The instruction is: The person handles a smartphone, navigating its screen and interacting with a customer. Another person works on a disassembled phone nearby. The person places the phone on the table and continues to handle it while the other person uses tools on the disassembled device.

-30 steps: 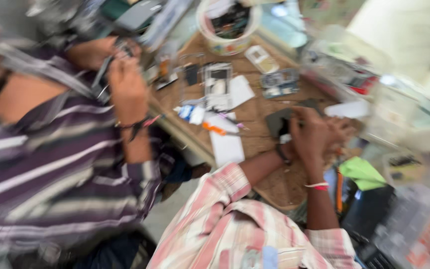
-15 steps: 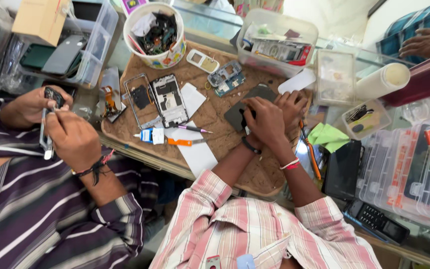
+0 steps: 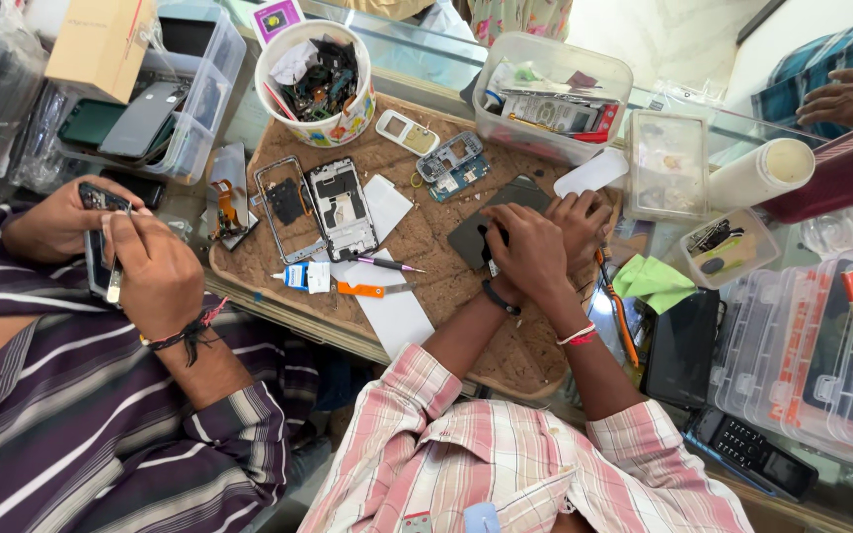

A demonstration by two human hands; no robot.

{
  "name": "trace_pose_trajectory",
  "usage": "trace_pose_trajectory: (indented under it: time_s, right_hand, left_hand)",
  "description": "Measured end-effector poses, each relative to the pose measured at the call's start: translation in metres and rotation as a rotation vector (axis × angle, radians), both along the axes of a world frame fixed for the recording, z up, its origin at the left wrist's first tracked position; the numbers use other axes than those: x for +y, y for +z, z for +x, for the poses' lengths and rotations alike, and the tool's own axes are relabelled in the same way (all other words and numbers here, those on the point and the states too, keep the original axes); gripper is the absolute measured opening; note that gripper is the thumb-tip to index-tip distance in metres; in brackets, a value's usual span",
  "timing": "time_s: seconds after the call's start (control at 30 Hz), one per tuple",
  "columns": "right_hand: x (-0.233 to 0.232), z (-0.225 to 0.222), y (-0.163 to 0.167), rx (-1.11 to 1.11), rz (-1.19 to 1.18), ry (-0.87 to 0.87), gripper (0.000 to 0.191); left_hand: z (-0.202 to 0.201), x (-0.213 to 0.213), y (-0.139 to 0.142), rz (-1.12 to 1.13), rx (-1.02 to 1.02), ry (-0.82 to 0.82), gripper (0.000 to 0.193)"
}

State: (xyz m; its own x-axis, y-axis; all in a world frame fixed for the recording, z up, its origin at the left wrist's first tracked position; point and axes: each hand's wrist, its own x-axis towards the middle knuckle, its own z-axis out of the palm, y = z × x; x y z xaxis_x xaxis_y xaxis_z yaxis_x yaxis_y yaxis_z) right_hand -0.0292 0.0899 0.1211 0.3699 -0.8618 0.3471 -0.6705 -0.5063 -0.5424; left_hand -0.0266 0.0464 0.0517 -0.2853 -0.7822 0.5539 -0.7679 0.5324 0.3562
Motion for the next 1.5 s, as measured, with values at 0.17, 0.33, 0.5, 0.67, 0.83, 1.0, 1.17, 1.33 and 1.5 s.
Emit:
trace_pose_trajectory:
  time_s: [0.17, 0.33, 0.5, 0.67, 0.83, 1.0, 1.17, 1.33, 1.5]
  right_hand:
    - [-0.005, -0.004, -0.001, -0.001, -0.007, -0.003, 0.021]
    - [-0.009, -0.008, -0.003, -0.007, -0.01, -0.007, 0.02]
    - [-0.013, -0.01, -0.003, -0.02, -0.018, -0.005, 0.02]
    - [-0.016, -0.012, -0.002, -0.034, -0.013, -0.001, 0.019]
    - [-0.018, -0.013, -0.003, -0.019, -0.001, -0.01, 0.018]
    - [-0.017, -0.013, -0.004, -0.019, -0.019, -0.007, 0.018]
    - [-0.018, -0.011, -0.004, -0.003, -0.011, -0.006, 0.019]
    - [-0.017, -0.009, -0.005, 0.011, -0.003, -0.01, 0.018]
    - [-0.017, -0.01, -0.004, 0.009, -0.001, -0.007, 0.018]
  left_hand:
    - [0.001, -0.002, 0.007, 0.013, -0.084, -0.003, 0.026]
    - [0.0, -0.004, 0.01, 0.022, -0.093, -0.028, 0.028]
    - [-0.006, -0.011, 0.006, 0.029, -0.063, -0.012, 0.027]
    - [-0.01, -0.016, 0.001, 0.001, -0.038, -0.019, 0.027]
    - [-0.009, -0.016, -0.002, 0.039, -0.021, -0.05, 0.024]
    - [-0.007, -0.016, -0.003, 0.035, -0.004, -0.07, 0.025]
    - [-0.006, -0.016, -0.004, 0.027, -0.065, -0.045, 0.028]
    - [-0.004, -0.015, -0.004, 0.059, -0.105, -0.046, 0.029]
    - [-0.004, -0.014, -0.003, 0.061, -0.088, -0.046, 0.028]
